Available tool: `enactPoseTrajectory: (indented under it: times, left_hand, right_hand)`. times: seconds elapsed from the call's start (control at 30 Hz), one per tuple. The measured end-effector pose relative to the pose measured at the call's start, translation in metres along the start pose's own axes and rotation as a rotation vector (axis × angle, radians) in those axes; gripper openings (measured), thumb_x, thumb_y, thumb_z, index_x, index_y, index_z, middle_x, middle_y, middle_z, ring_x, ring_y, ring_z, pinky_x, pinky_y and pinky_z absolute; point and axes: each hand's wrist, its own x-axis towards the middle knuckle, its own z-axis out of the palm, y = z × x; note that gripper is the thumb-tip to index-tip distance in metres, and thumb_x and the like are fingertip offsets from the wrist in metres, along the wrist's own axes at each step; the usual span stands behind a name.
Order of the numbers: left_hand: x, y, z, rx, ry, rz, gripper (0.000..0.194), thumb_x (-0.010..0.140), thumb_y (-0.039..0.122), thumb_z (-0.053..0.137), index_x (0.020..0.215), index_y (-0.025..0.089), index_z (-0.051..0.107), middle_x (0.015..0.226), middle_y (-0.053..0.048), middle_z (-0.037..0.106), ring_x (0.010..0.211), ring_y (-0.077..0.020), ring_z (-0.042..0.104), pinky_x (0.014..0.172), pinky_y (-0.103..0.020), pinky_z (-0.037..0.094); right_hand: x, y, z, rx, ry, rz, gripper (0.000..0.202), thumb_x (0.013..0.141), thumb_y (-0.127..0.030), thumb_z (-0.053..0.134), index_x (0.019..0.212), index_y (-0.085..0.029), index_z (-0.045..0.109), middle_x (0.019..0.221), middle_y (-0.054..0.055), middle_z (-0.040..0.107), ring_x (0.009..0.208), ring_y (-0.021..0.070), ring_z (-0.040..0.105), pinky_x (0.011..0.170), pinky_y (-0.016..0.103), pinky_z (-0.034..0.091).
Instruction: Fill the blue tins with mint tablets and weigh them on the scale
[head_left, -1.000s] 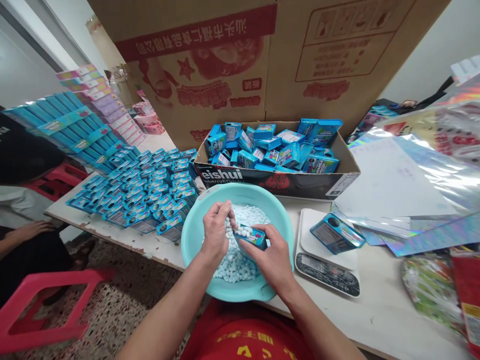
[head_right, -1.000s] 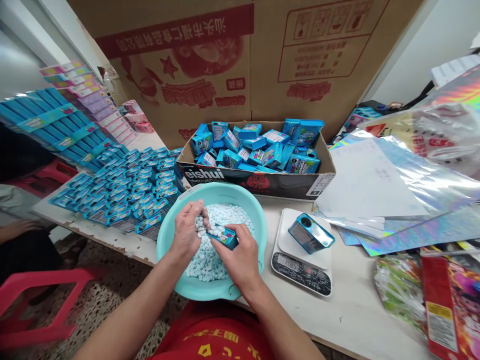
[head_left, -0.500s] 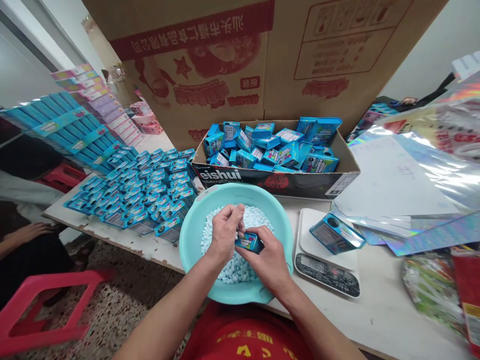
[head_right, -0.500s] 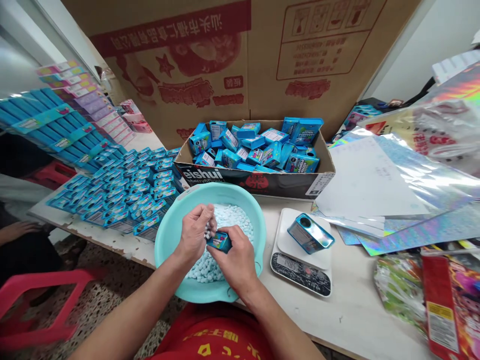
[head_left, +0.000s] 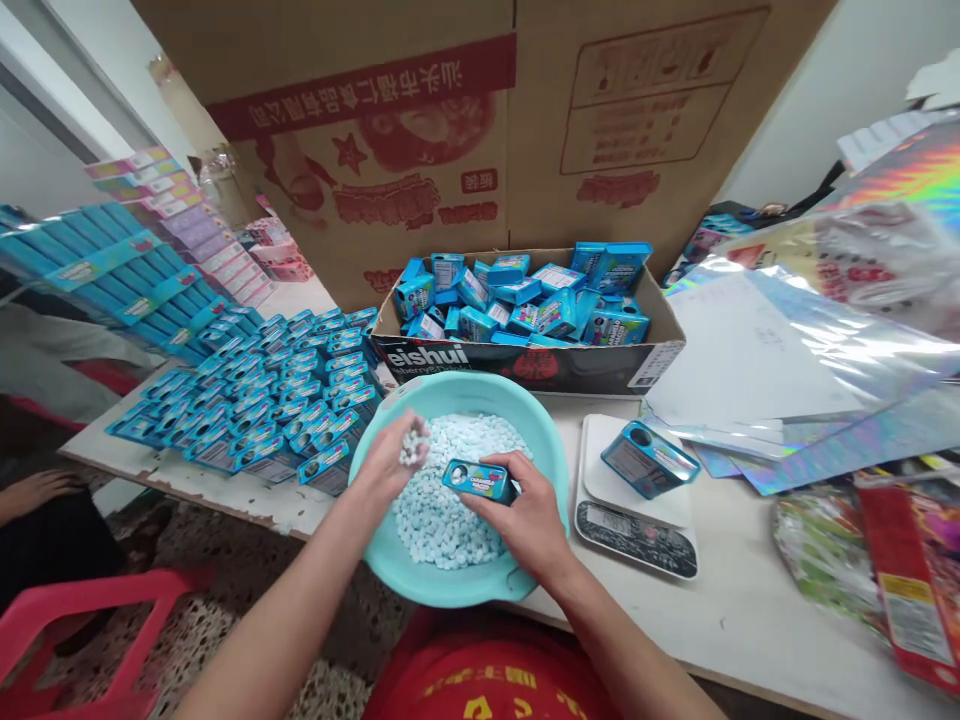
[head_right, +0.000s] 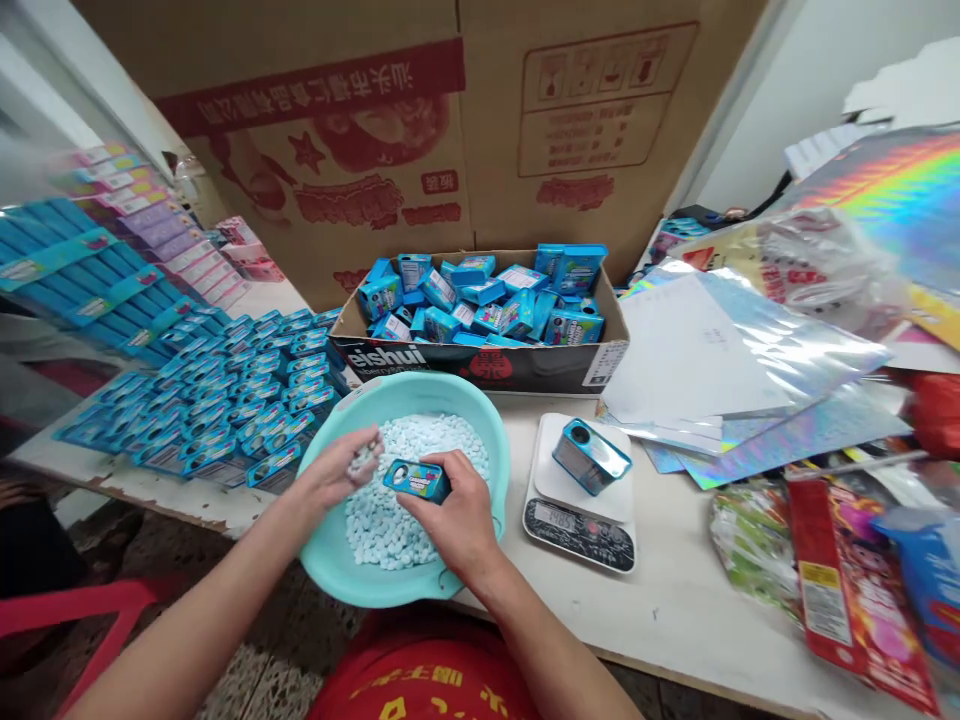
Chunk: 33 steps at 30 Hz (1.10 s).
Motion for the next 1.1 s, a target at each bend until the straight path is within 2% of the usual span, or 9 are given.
enactPoseTrajectory:
  times: [0.1, 0.27, 0.37, 0.5, 0.6, 0.73, 0.87, 1.0, 1.1]
  left_hand:
    - [0.006, -0.012, -0.014, 0.331, -0.136, -0.064, 0.03, 0.064, 0.037, 0.073, 0.062, 0.016, 0.051, 0.046, 0.006, 0.042, 0.032, -0.0041, 0.032, 0.031, -0.015, 0.016]
    - [0.008, -0.022, -0.018, 0.97, -0.251, 0.459, 0.022, 0.069, 0.037, 0.063, 0.059, 0.021, 0.053, 0.052, 0.002, 0.047, 0.048, -0.0114, 0.042, 0.043, -0.02, 0.028]
    - [0.014, -0.023, -0.015, 1.142, -0.241, 0.584, 0.013, 0.073, 0.032, 0.057, 0.065, 0.022, 0.056, 0.067, 0.0, 0.055, 0.063, -0.0142, 0.048, 0.05, -0.02, 0.032]
    - [0.03, -0.008, -0.008, 0.703, -0.144, 0.21, 0.016, 0.077, 0.033, 0.054, 0.072, 0.018, 0.052, 0.056, 0.004, 0.042, 0.043, -0.0074, 0.032, 0.038, -0.016, 0.021]
    - [0.037, 0.01, 0.005, 0.403, -0.145, -0.052, 0.016, 0.074, 0.029, 0.059, 0.073, 0.017, 0.048, 0.058, 0.003, 0.045, 0.039, -0.004, 0.031, 0.035, -0.013, 0.017]
    - [0.026, 0.027, 0.049, 0.639, -0.502, -0.12, 0.02, 0.07, 0.028, 0.066, 0.071, 0.014, 0.052, 0.062, 0.0, 0.051, 0.041, -0.0024, 0.033, 0.034, -0.012, 0.014]
    - [0.004, 0.027, 0.125, 0.948, -0.906, 0.087, 0.015, 0.07, 0.026, 0.064, 0.07, 0.013, 0.056, 0.064, 0.001, 0.051, 0.053, -0.006, 0.045, 0.044, -0.015, 0.033]
    - [-0.009, 0.011, 0.196, 1.261, -1.083, 0.259, 0.008, 0.07, 0.016, 0.055, 0.076, 0.014, 0.059, 0.068, 0.001, 0.054, 0.06, -0.01, 0.05, 0.052, -0.021, 0.04]
    - [-0.013, -0.003, 0.23, 1.545, -1.141, 0.46, 0.011, 0.07, 0.012, 0.054, 0.078, 0.014, 0.062, 0.069, 0.001, 0.056, 0.06, -0.0108, 0.05, 0.056, -0.023, 0.04]
  right_hand:
    - [0.0, -0.001, 0.002, -0.008, 0.018, 0.013, 0.029, 0.062, -0.019, 0.077, 0.087, -0.021, 0.062, 0.085, 0.001, 0.061, 0.082, 0.0187, 0.059, 0.076, 0.031, 0.046]
    - [0.003, 0.0, 0.001, 0.01, 0.056, 0.011, 0.033, 0.058, -0.017, 0.079, 0.086, -0.021, 0.063, 0.083, -0.002, 0.061, 0.081, 0.0168, 0.059, 0.076, 0.029, 0.045]
    - [0.004, 0.001, 0.0, 0.017, 0.052, 0.022, 0.034, 0.056, -0.019, 0.08, 0.085, -0.021, 0.063, 0.083, -0.002, 0.06, 0.08, 0.0161, 0.058, 0.074, 0.028, 0.045]
    - [0.004, 0.0, -0.001, 0.016, 0.041, 0.033, 0.035, 0.056, -0.018, 0.081, 0.086, -0.021, 0.062, 0.085, -0.002, 0.06, 0.082, 0.0161, 0.058, 0.075, 0.028, 0.044]
    - [0.004, 0.001, -0.001, -0.002, 0.025, 0.041, 0.036, 0.056, -0.017, 0.08, 0.087, -0.021, 0.062, 0.086, -0.001, 0.06, 0.083, 0.0165, 0.058, 0.076, 0.028, 0.044]
    - [0.005, 0.002, 0.0, -0.022, 0.007, 0.043, 0.036, 0.057, -0.018, 0.08, 0.088, -0.021, 0.062, 0.087, -0.001, 0.061, 0.082, 0.0168, 0.058, 0.076, 0.029, 0.044]
    - [0.006, 0.001, 0.002, -0.025, 0.015, 0.102, 0.038, 0.056, -0.019, 0.081, 0.089, -0.02, 0.063, 0.087, 0.0, 0.062, 0.081, 0.0176, 0.058, 0.077, 0.029, 0.044]
    - [0.007, -0.001, 0.003, -0.016, 0.025, 0.155, 0.04, 0.053, -0.018, 0.082, 0.089, -0.02, 0.065, 0.085, 0.0, 0.063, 0.078, 0.0177, 0.058, 0.074, 0.029, 0.044]
    - [0.008, -0.001, 0.003, -0.01, 0.024, 0.172, 0.04, 0.051, -0.018, 0.082, 0.088, -0.02, 0.066, 0.087, 0.0, 0.064, 0.079, 0.0184, 0.059, 0.072, 0.029, 0.044]
